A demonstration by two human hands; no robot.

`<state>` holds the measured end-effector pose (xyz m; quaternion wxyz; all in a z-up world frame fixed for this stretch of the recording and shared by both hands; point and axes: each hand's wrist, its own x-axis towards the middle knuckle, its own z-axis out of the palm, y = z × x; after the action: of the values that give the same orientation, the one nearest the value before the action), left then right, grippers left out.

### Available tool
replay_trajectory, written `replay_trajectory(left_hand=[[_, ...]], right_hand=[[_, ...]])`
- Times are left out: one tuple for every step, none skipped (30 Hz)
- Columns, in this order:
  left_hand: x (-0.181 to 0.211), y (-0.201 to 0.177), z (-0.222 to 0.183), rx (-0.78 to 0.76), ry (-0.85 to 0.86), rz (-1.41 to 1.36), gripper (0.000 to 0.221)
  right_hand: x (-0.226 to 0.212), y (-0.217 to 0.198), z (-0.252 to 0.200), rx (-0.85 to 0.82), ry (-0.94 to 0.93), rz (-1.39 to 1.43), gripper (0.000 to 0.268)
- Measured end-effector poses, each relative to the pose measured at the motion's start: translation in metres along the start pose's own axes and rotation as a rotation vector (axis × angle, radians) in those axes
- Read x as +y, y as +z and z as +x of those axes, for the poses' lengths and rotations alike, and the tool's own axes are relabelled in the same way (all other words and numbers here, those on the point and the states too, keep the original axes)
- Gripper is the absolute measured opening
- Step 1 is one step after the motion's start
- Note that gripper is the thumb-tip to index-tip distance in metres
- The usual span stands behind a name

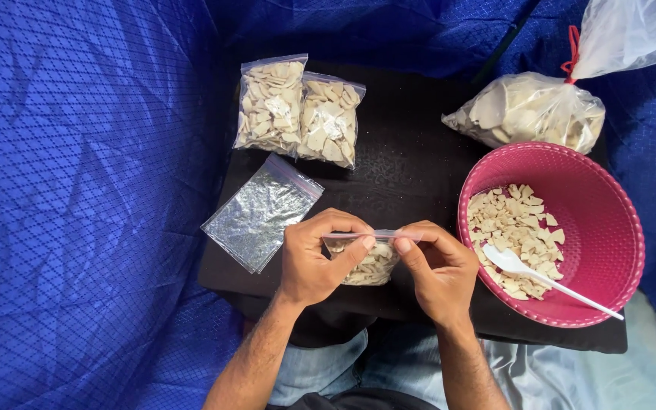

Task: Scooping small crackers from a bowl into plastic bags using a spoon

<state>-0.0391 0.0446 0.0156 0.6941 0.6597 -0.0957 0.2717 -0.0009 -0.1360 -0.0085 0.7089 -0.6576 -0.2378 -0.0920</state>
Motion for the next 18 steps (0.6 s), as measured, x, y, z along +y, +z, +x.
replay_trajectory(left_hand=[[-0.001,0.0,0.001,-0.003,-0.001,-0.001,0.004],[-0.001,0.001,0.001,-0.001,0.046,0.034,0.004],[-0.001,0.001,0.001,0.001,0.093,0.069,0.005],[-0.002,0.002,0.001,0.001,0.092,0.069,0.005],[-0.002,0.003,0.001,0.011,0.124,0.071,0.005],[-0.003,0.004,0.001,0.022,0.155,0.072,0.005],[-0.002,0.005,0.001,0.022,0.154,0.071,0.005],[-0.001,0.006,0.001,0.026,0.142,0.055,0.005],[0.0,0.008,0.002,0.03,0.131,0.039,0.005],[-0.005,0.007,-0.001,0.03,0.131,0.038,0.005],[-0.01,0.006,-0.003,0.056,0.05,-0.039,0.005],[-0.015,0.005,-0.003,0.081,-0.026,-0.117,0.006],[-0.017,0.005,-0.004,0.079,-0.021,-0.118,0.006],[-0.018,0.004,-0.006,0.183,-0.126,-0.195,0.009],[-0.019,0.004,-0.009,0.286,-0.23,-0.271,0.012],[-0.025,0.002,-0.009,0.287,-0.231,-0.275,0.012],[-0.031,0.0,-0.008,0.355,-0.31,-0.432,0.011],[-0.033,-0.003,-0.008,0.424,-0.388,-0.584,0.01]], right_hand=[[-0.002,0.001,0.001,0.003,0.0,-0.001,0.006],[-0.004,0.002,0.001,0.004,0.005,0.002,0.006],[-0.006,0.003,0.002,0.004,0.009,0.006,0.006],[-0.006,0.003,0.002,0.004,0.01,0.006,0.006],[-0.006,0.004,0.001,0.004,0.006,0.005,0.006],[-0.006,0.004,0.001,0.004,0.002,0.003,0.007],[-0.005,0.002,0.001,0.004,0.003,0.002,0.007],[-0.003,0.001,0.001,0.001,0.01,0.002,0.007],[-0.002,0.0,0.001,-0.002,0.017,0.002,0.008],[0.001,-0.001,-0.003,-0.002,0.016,0.001,0.008],[0.005,-0.002,-0.008,-0.012,0.098,-0.017,0.019],[0.009,-0.002,-0.01,-0.021,0.175,-0.036,0.031],[0.004,-0.002,-0.008,-0.021,0.17,-0.036,0.031],[-0.004,-0.002,-0.007,-0.139,0.242,-0.112,0.045],[-0.01,-0.001,-0.007,-0.258,0.314,-0.188,0.06],[-0.014,0.0,-0.005,-0.259,0.314,-0.192,0.06],[-0.018,0.001,-0.003,-0.354,0.371,-0.308,0.068],[-0.025,0.003,-0.002,-0.451,0.428,-0.419,0.077]])
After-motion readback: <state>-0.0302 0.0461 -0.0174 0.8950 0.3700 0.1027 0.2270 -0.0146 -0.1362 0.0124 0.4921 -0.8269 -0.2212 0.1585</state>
